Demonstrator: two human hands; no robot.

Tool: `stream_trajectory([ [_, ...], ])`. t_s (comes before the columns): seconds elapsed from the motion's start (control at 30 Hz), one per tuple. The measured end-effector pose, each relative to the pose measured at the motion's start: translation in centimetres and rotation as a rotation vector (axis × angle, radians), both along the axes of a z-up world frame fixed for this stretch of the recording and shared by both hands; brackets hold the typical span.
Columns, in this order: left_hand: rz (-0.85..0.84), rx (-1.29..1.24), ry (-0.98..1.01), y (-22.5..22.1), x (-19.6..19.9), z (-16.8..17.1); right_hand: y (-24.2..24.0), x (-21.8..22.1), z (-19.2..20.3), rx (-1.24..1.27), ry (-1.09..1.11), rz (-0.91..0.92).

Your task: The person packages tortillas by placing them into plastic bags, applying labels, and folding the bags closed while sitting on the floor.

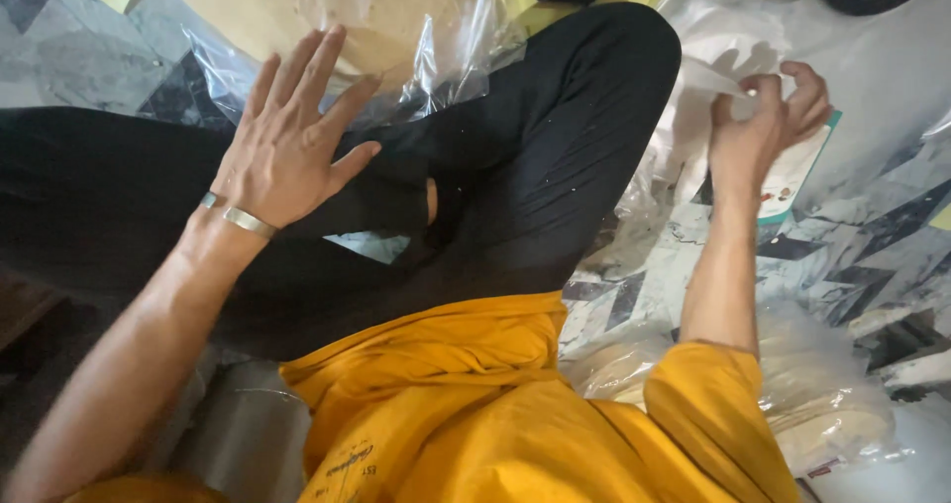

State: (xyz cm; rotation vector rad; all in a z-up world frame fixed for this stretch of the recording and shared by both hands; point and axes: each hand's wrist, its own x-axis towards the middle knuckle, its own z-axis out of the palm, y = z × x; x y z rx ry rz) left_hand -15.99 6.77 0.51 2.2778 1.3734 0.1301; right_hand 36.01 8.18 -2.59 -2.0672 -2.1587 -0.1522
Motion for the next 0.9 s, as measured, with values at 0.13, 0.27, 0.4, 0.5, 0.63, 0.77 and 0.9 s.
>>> stream_trajectory([
  [0.13,0.054,-0.014,-0.112,0.4,1.7,1.8,-0.9,2.2,3.4,-0.216,0.291,-0.153],
  [0.27,0.071,0.003,-0.392,0.6,7.0,3.6,-2.4,-0.8,10.7,-0.185,0.254,-0.193],
  [0.4,-0.028,0.198,-0.715,2.5,17.5,5.4,-4.8,-3.8,14.7,-0.08,0.167,-0.031],
  [0.5,-0.071,0.435,-0.5,3.5,20.9,7.5,-5.4,-5.2,15.1,-0.038,0.071,0.154],
  [0.63,-0.2,0.461,-0.728,2.2,20.4,3.6,-5.9,-8.8,12.5,-0.001,0.125,0.315],
  [0.77,-0.209,0.388,-0.71,0.4,17.1,1.0,-8.1,-8.9,7.8,0.055,0.236,0.315],
  [0.9,-0.332,0.336,-0.59,-0.8,14.5,-0.1,-9.2,-9.1,5.0,0.043,0.343,0.357],
])
